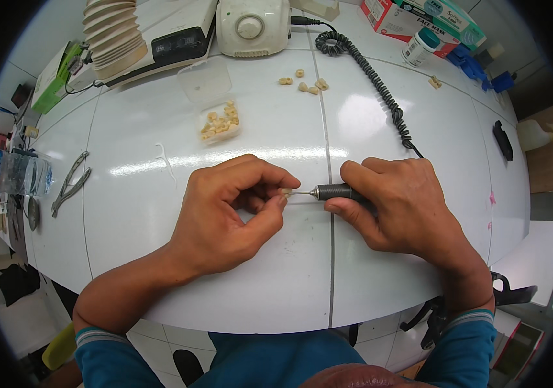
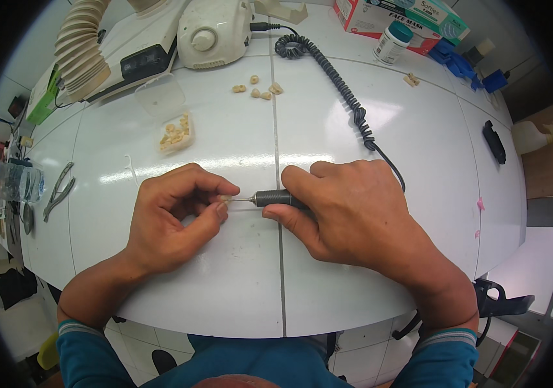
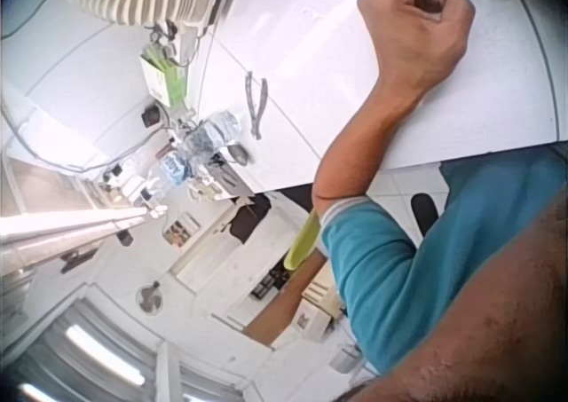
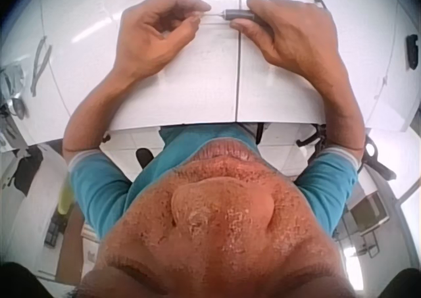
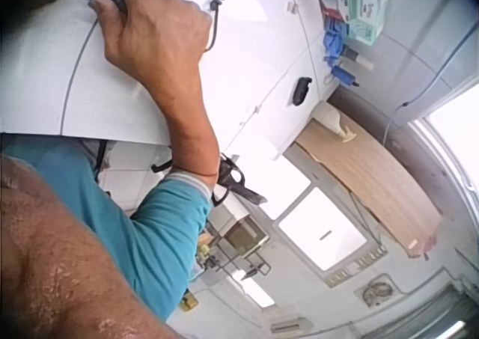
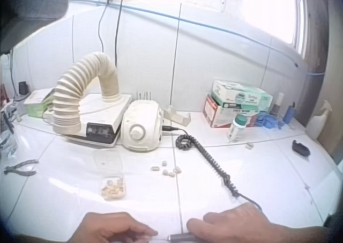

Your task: The person picks up a dental crown and a rotary tool, then grinds the dental crown using the rotary tool.

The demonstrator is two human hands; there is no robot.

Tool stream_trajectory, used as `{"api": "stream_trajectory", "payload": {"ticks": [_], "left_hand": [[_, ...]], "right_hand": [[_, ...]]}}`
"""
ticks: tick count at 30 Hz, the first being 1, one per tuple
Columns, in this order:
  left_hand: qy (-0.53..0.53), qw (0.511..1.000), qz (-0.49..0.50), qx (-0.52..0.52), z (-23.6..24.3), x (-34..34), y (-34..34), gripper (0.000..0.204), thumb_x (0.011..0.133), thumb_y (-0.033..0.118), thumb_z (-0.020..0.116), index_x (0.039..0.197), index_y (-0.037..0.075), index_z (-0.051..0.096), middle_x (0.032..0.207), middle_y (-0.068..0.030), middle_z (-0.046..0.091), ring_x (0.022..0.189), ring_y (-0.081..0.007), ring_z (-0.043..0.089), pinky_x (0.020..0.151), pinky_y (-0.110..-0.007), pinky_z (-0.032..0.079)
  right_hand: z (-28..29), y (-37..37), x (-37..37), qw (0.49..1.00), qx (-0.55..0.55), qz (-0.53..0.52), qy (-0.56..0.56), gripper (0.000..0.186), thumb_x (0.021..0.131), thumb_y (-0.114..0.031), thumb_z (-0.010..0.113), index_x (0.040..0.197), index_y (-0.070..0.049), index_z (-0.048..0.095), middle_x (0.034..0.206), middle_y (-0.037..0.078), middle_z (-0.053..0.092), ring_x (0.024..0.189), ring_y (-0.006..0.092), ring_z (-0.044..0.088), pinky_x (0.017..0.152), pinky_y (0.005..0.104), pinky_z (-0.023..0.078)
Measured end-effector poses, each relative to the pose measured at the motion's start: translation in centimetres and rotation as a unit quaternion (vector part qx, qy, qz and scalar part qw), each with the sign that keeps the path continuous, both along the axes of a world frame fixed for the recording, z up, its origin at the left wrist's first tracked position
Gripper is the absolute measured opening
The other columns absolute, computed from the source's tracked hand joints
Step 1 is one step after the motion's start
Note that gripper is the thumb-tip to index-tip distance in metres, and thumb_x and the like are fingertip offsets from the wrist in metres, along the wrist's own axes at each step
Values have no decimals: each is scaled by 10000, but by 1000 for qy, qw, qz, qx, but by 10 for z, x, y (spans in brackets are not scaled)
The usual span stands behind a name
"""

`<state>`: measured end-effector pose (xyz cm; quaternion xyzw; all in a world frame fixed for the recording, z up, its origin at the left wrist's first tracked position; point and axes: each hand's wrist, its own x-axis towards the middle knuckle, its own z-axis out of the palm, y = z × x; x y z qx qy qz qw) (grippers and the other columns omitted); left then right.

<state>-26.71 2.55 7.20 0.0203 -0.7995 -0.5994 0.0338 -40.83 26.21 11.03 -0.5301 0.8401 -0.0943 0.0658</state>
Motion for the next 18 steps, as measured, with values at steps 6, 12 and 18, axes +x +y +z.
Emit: {"api": "stream_trajectory", "payload": {"ticks": [6, 12, 18], "left_hand": [[7, 1000, -3, -2, 0, 0, 0, 217, 974, -34, 714, 1179, -57, 783, 1024, -76, 737, 862, -87, 716, 779, -234, 588], [15, 1000, -11, -16, 0, -1, -1, 217, 971, -30, 718, 1175, -43, 790, 1009, -76, 737, 869, -89, 719, 783, -238, 587], [-4, 1000, -8, 1, 3, 0, -1, 205, 985, -24, 726, 1185, -33, 771, 1027, -63, 746, 908, -87, 724, 823, -239, 598]], "right_hand": [[2, 1, 0, 1000, 13, -2, -2, 449, 1051, -519, 727, 941, -84, 726, 672, 104, 672, 547, 323, 677, 516, 455, 487], [1, 0, -1, 1000, 3, 4, -1, 441, 1050, -519, 725, 948, -90, 725, 668, 100, 669, 547, 325, 673, 514, 447, 481], [2, 2, 0, 1000, -14, 4, -7, 435, 1054, -509, 719, 941, -90, 720, 673, 111, 677, 564, 346, 673, 532, 466, 477]]}}
